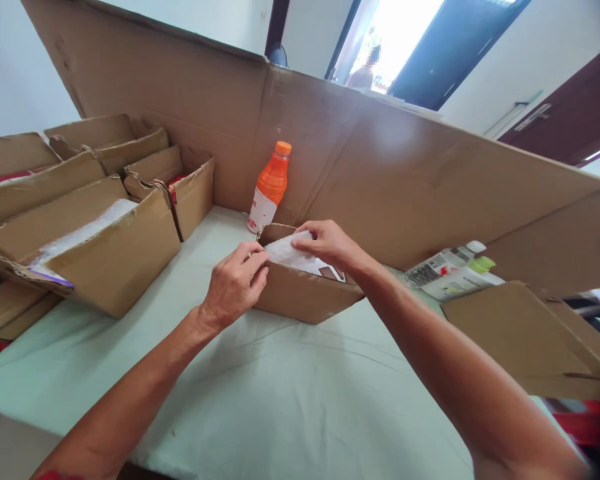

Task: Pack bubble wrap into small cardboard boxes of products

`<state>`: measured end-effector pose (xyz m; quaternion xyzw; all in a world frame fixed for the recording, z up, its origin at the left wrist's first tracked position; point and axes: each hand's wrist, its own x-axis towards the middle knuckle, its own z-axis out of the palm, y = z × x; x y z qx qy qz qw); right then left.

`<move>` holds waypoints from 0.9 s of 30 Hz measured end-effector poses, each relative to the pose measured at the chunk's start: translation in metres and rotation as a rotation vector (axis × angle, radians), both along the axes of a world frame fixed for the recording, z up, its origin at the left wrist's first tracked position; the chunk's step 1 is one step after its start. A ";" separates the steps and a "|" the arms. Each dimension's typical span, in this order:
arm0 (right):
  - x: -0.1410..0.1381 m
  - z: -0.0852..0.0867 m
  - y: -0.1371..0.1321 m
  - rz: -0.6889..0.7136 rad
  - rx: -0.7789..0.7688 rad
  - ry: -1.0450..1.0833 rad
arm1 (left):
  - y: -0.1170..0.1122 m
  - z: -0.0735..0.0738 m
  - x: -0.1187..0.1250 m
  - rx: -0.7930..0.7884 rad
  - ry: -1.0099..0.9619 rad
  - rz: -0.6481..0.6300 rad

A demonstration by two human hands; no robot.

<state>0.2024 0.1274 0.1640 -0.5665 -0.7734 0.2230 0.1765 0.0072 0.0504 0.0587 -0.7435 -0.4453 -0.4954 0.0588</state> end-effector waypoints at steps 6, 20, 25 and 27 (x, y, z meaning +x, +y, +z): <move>-0.053 0.010 0.016 0.068 0.130 -0.468 | -0.005 -0.003 -0.001 0.005 0.001 0.015; -0.069 -0.009 0.017 0.141 -0.061 -0.398 | 0.004 -0.032 -0.007 -0.102 -0.400 0.050; -0.075 -0.022 0.022 0.184 0.074 -0.614 | 0.009 -0.042 0.000 -0.428 -0.629 -0.148; -0.073 -0.019 0.022 0.209 0.068 -0.596 | 0.008 -0.043 0.003 -0.482 -0.614 -0.210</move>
